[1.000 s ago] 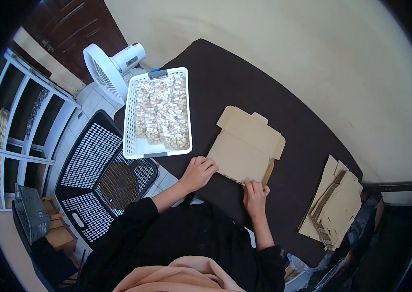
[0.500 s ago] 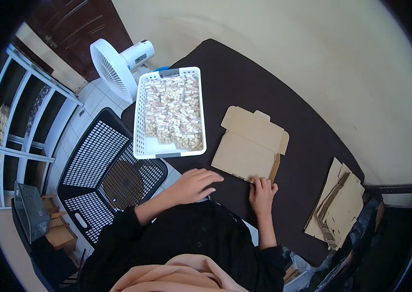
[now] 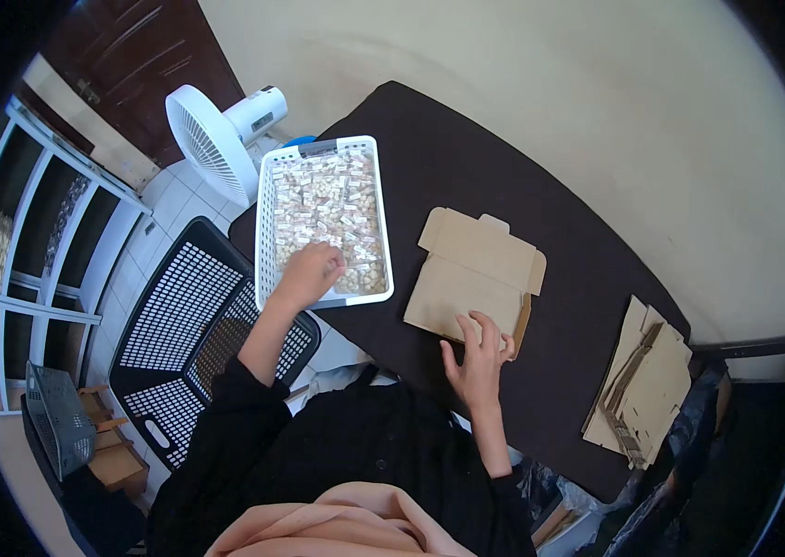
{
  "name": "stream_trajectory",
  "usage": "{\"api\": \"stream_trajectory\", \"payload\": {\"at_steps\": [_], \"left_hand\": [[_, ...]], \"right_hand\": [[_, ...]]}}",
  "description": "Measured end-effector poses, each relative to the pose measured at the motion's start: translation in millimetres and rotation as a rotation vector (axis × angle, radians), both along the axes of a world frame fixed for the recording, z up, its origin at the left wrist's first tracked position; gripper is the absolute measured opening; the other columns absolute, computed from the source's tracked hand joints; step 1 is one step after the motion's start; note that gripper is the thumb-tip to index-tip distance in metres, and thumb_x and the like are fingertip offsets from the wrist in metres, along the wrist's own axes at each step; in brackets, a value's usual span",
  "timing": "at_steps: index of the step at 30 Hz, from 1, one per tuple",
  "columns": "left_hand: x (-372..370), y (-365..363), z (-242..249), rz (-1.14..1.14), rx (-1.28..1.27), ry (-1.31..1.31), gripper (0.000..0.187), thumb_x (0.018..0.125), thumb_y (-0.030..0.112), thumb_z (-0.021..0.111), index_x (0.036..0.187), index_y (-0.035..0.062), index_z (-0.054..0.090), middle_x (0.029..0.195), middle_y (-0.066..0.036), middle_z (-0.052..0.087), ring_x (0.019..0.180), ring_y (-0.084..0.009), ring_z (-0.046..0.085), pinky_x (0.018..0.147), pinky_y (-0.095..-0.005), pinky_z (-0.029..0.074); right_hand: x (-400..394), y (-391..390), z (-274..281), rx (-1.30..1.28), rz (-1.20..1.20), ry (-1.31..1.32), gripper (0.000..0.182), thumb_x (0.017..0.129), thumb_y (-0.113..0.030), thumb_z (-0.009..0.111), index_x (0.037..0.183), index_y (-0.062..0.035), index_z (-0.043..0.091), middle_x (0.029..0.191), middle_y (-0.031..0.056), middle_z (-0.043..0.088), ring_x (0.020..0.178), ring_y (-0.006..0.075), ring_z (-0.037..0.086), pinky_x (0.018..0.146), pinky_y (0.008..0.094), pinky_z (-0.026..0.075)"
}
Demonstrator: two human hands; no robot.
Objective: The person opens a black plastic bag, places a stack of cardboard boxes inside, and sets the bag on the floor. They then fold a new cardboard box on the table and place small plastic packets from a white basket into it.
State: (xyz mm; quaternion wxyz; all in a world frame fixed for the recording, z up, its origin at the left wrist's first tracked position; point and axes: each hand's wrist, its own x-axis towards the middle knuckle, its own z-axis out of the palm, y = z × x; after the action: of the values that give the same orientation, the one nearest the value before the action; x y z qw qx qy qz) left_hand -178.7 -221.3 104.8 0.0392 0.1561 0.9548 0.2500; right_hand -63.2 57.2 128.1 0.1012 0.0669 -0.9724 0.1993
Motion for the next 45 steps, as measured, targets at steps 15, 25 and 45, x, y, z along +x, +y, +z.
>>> {"api": "stream_trajectory", "payload": {"at_steps": [15, 25, 45], "left_hand": [[38.7, 50.5, 74.3, -0.189, 0.640, -0.056, 0.017, 0.081, 0.013, 0.058, 0.090, 0.0000, 0.055, 0.081, -0.013, 0.060, 0.073, -0.0252, 0.060, 0.066, -0.0316, 0.046], [-8.9, 26.4, -25.1, 0.145, 0.206, 0.006, 0.035, 0.072, 0.017, 0.065, 0.104, 0.0080, 0.052, 0.093, -0.009, 0.055, 0.093, -0.0256, 0.055, 0.080, -0.0346, 0.044], [5.1, 64.3, 71.1, 0.120, 1.026, -0.221, 0.043, 0.083, 0.003, 0.054, 0.122, 0.0027, 0.035, 0.091, -0.007, 0.049, 0.076, -0.0139, 0.058, 0.065, -0.0231, 0.049]], "right_hand": [[-39.5, -37.2, 24.9, -0.829, 0.223, -0.072, 0.025, 0.078, -0.011, 0.063, 0.100, -0.0006, 0.057, 0.088, 0.0111, 0.060, 0.076, 0.0154, 0.059, 0.065, 0.0287, 0.047], [-70.0, -5.3, -81.9, -0.633, -0.171, -0.328, 0.037, 0.070, -0.016, 0.070, 0.099, 0.0010, 0.056, 0.071, 0.0122, 0.061, 0.062, 0.0179, 0.061, 0.058, 0.0283, 0.049], [-89.6, -18.8, 30.2, -0.869, 0.279, -0.104, 0.050, 0.073, -0.019, 0.070, 0.114, -0.0003, 0.048, 0.094, 0.0098, 0.053, 0.080, 0.0166, 0.052, 0.069, 0.0279, 0.043]]}}
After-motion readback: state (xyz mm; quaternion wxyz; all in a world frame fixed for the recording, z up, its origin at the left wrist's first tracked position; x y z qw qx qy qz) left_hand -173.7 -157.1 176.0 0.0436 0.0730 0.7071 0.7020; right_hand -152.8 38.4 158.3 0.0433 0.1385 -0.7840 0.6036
